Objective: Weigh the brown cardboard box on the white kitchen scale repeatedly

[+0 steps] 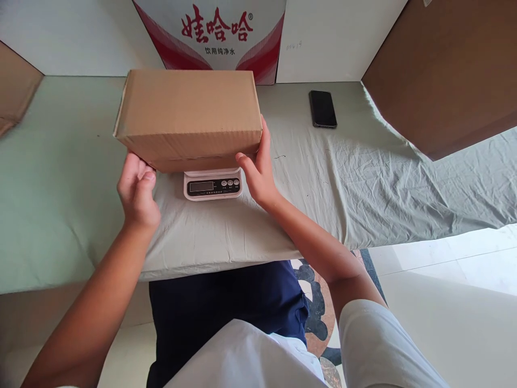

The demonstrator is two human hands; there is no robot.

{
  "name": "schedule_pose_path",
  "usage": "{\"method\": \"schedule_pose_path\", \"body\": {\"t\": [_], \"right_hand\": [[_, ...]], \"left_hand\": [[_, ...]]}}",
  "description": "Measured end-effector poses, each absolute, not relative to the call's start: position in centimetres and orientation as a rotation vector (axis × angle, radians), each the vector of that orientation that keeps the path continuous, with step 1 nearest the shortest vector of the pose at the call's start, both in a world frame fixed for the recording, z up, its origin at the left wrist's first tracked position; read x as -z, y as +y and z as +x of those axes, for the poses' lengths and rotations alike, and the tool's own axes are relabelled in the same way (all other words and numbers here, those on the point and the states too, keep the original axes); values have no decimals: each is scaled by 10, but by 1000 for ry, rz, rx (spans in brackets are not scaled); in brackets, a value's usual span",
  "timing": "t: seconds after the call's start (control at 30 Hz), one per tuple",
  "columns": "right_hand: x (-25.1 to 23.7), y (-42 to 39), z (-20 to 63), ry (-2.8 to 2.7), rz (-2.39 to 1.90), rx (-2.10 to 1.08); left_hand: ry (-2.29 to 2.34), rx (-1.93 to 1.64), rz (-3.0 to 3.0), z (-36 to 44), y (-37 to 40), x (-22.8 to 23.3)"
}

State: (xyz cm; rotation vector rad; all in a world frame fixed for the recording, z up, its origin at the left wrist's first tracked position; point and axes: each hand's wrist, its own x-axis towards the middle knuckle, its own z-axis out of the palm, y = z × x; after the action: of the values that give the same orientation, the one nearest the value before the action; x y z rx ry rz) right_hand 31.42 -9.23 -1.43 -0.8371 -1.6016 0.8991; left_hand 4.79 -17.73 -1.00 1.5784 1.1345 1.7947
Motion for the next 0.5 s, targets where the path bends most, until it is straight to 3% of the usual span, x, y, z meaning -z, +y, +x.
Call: {"method": "schedule_pose_path", "body": {"t": [0.5], "right_hand": [[8, -87, 314, -1523, -870, -937]], "left_hand": [[1168, -1805, 1519, 44, -176, 10]]}}
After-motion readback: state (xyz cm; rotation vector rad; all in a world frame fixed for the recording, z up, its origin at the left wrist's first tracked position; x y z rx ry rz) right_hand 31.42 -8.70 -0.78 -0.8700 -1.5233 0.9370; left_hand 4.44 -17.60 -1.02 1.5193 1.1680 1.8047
